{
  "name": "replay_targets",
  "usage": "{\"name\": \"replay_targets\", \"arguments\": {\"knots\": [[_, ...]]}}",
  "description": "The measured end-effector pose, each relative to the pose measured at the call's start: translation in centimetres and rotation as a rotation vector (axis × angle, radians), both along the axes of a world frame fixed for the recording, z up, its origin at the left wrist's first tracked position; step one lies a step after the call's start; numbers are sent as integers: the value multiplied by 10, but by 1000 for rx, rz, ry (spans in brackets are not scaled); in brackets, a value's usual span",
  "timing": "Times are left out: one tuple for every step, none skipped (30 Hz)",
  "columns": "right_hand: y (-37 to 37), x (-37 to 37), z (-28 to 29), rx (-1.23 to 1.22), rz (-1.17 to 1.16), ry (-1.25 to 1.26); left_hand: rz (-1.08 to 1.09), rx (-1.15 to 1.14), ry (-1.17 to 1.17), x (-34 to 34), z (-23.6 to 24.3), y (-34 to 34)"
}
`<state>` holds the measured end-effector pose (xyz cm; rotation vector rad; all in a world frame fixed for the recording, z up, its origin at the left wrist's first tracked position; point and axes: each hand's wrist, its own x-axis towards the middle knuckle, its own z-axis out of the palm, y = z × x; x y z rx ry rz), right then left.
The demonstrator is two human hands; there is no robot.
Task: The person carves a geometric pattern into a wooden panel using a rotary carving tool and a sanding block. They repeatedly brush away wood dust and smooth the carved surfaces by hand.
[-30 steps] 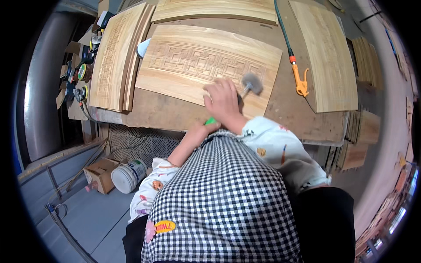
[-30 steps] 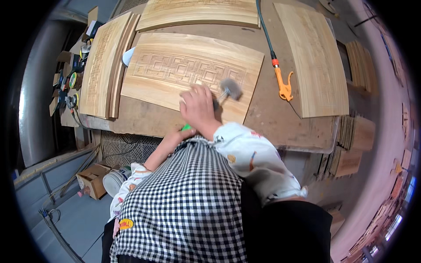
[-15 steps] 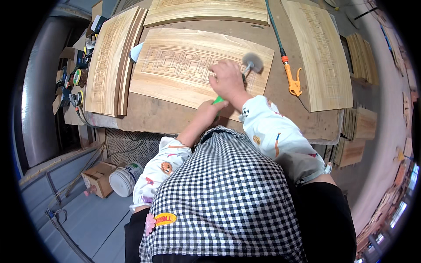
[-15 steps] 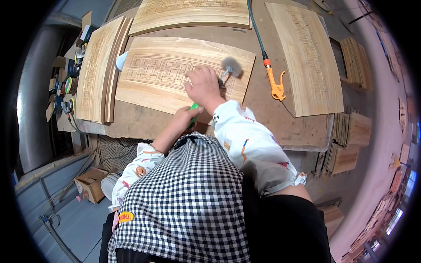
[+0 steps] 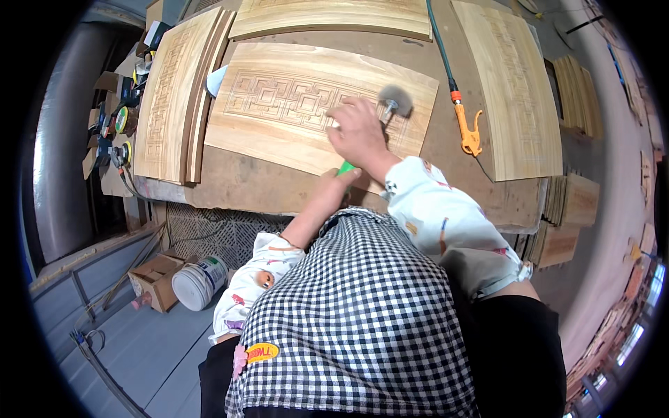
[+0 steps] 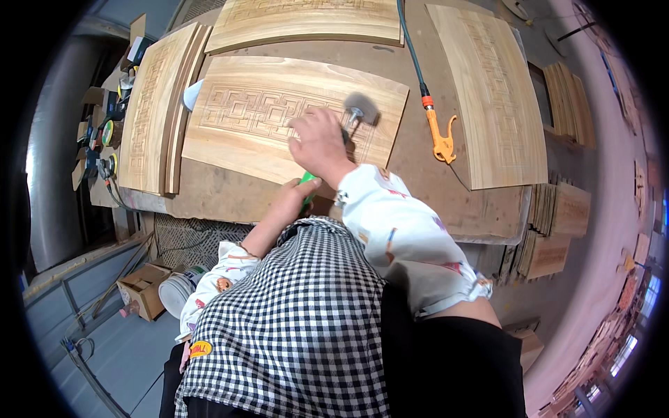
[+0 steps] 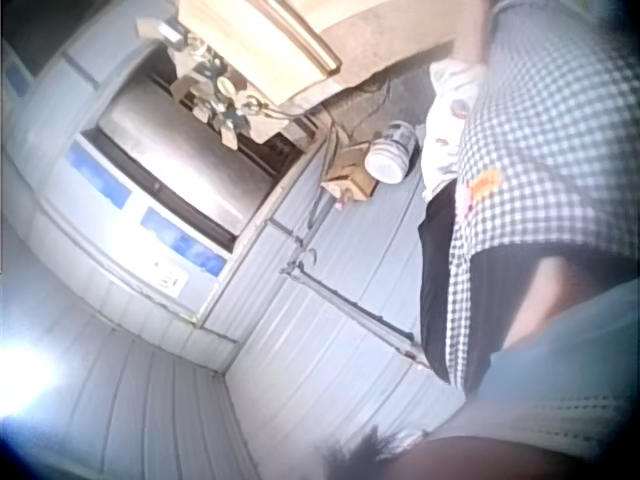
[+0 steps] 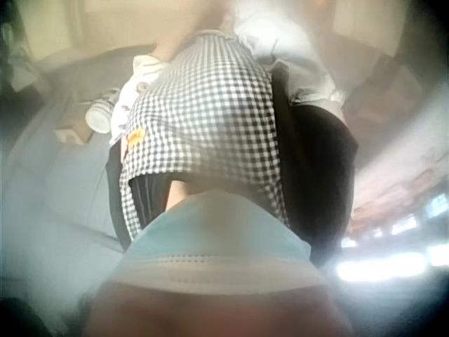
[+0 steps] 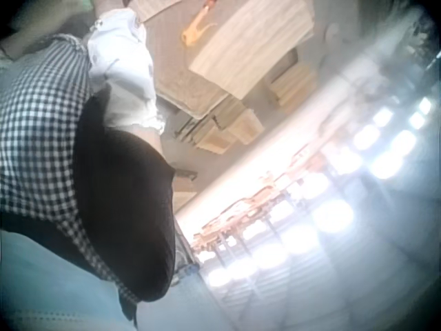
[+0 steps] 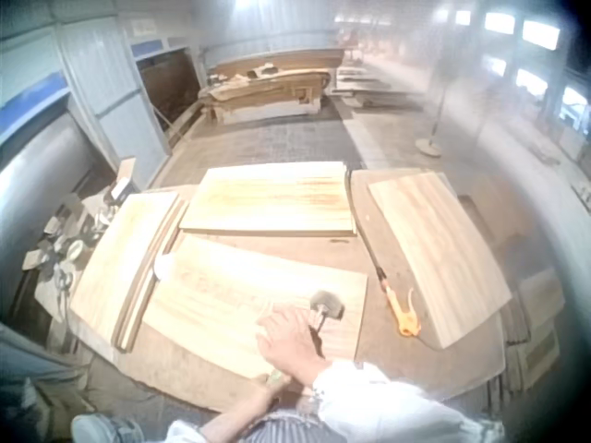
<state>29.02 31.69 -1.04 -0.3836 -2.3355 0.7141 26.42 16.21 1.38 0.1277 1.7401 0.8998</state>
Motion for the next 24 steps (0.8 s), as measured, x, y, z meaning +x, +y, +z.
{"name": "replay_targets", "arguments": {"knots": [[-5, -5, -1, -8, 35, -15, 57, 37, -15, 0, -4, -5], [-10, -9, -1, -15, 73, -30, 116, 75, -30, -1, -9, -12], [-14, -14, -1, -21, 111, -44, 176, 112, -45, -2, -14, -17], [-14, -18, -1, -31, 158, -31, 204, 103, -32, 0, -19, -19], [-15, -20, -1, -25, 162, -28, 191, 93, -7, -1, -17, -20], [-16, -21, -2, -18, 166, -24, 178, 84, 17, -1, -13, -21], [-16, -22, -2, -12, 168, -20, 163, 75, 42, -2, -11, -21], [-20, -16, -3, -39, 117, -70, 89, 64, 32, -5, -11, -25], [-20, -7, -3, -56, 73, -117, 53, 63, 39, -4, -11, -24], [-19, 3, -2, -72, 29, -164, 18, 62, 47, 0, -10, -19], [-17, 11, -1, -92, -29, -213, -31, 58, 52, 5, -8, -15], [-10, 9, -1, 3, 2, -73, -34, 68, 49, 6, -6, -9], [-7, 2, -2, 3, 19, -55, 27, 65, 28, 5, -1, -8], [-7, -5, 0, 1, 33, -35, 85, 59, 11, 5, 6, -7], [-9, -9, 2, -2, 48, -14, 143, 53, -7, 5, 9, -8], [-14, -7, 5, -5, 64, -1, 100, 48, -12, 2, 0, -17], [-23, -1, 7, -37, 32, -49, 13, 75, 48, -3, -10, -28], [-36, 9, 8, -65, 7, -98, -67, 105, 107, -4, -18, -40], [-43, 14, 5, -91, -19, -148, -148, 136, 166, -2, -25, -50], [-44, 10, 0, -104, 23, -83, -94, 129, 157, 3, -10, -48], [-44, 2, 0, -71, 59, -36, -33, 72, 127, 4, -11, -49], [-41, -8, 1, -38, 94, 12, 29, 16, 98, 3, -15, -49], [-40, -15, 1, -3, 134, 61, 94, -39, 68, 1, -13, -48], [-41, -18, 1, -11, 142, 27, 51, -101, 69, -4, -3, -48]]}}
